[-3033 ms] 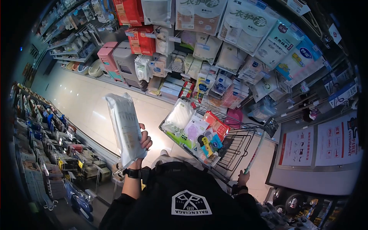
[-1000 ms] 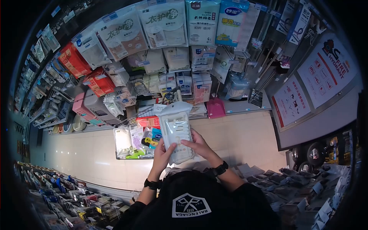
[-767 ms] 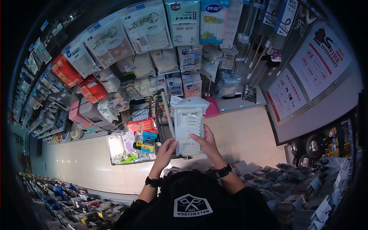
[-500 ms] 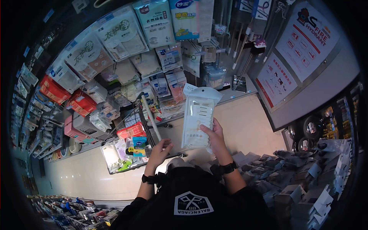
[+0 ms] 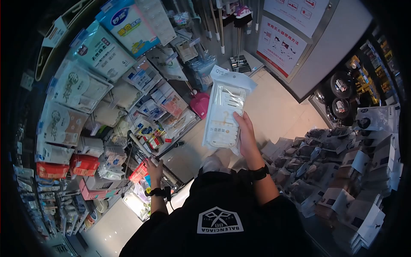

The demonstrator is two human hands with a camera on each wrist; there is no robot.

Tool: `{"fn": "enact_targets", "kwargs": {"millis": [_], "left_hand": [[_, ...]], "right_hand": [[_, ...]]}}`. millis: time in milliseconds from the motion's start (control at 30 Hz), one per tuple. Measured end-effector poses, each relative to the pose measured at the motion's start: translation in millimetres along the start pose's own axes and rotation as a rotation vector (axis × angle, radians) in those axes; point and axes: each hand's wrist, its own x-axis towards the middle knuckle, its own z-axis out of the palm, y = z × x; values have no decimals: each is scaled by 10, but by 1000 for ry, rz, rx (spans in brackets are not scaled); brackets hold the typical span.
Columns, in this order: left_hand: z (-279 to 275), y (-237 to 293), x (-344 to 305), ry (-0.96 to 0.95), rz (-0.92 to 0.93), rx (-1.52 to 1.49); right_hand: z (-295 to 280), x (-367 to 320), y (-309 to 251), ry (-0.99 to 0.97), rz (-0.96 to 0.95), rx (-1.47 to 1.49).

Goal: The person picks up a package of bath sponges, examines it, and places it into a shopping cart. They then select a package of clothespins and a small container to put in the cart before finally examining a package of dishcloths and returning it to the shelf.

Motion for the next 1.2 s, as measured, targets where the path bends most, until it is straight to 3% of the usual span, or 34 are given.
{"fn": "enact_targets", "kwargs": {"millis": [33,100,167,233,300,433,467,533,600,633,667,700,733,867,900,967,1033,1100,1167,1200], "left_hand": [[118,-164,118,171,-9,9],[257,-416,377,124,-162,-7],[658,-948,656,265,-227,-348],[644,-839,745,15,-661,-681],[700,-391,654,105,-903,-712],[771,-23,634,384,-784,-270],[601,249,590,353,-779,-250],[674,252,625,374,-857,-200],[533,520,612,383,-892,-164],[491,599,631,358,-920,-118],[444,662,641,333,-944,-71],[395,732,643,332,-957,-70],[357,808,659,330,-979,-73],[563,577,676,402,-970,-35],[588,535,679,398,-981,-30],[607,480,659,410,-928,-63],[601,473,646,397,-924,-135],[585,572,705,554,-926,-398],[580,764,833,610,-949,-333],[592,878,895,655,-966,-274]], "right_hand": [[-17,95,-20,11,-13,5],[-10,348,-90,6,-43,0],[14,678,-162,-9,-90,-44],[68,1004,-243,-32,-122,-100],[178,1348,-371,-62,-62,-395],[486,1883,-567,-156,-128,-586],[577,1966,-631,-198,-102,-529],[709,2194,-633,-255,-63,-487],[790,2406,-564,-96,131,-297],[815,2491,-576,-102,146,-309],[820,2565,-605,-261,315,-114],[842,2633,-608,-414,480,89],[876,2679,-582,-417,488,84],[920,2861,-452,-780,615,522],[933,2958,-401,-774,627,521],[986,3126,-345,-981,687,675],[1075,3276,-356,-1031,717,695],[1149,3386,-421,-1097,743,720],[1141,3493,-541,-914,668,466],[1058,3607,-522,-920,677,473]]}}
